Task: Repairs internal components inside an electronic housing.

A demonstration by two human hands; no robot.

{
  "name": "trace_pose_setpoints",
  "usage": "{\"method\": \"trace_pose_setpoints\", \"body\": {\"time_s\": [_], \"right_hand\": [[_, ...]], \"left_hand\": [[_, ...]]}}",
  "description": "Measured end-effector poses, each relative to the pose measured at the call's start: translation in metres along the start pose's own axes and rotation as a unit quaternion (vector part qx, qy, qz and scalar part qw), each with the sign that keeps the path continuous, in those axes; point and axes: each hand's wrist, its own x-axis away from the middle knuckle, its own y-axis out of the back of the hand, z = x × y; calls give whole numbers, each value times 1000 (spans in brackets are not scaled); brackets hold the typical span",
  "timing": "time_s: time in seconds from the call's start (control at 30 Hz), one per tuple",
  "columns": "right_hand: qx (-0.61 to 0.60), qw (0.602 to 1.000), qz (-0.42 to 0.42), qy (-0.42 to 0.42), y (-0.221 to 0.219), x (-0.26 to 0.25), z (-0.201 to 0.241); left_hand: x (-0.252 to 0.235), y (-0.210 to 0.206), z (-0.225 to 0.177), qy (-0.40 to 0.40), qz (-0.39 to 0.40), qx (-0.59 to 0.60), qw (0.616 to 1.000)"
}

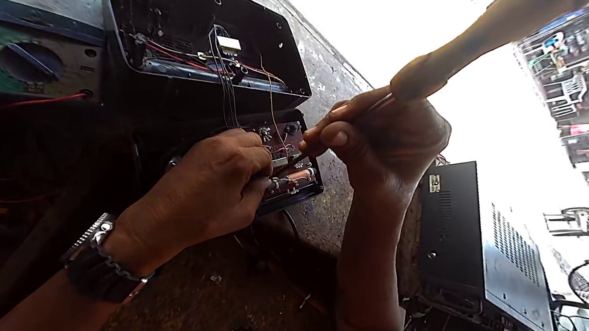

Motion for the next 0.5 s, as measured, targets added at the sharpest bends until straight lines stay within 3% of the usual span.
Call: {"method": "trace_pose_setpoints", "body": {"time_s": [0.5], "right_hand": [[26,1000,7,5,-3,-1,2]], "left_hand": [[-1,0,-3,-22,8,-38,999]]}}
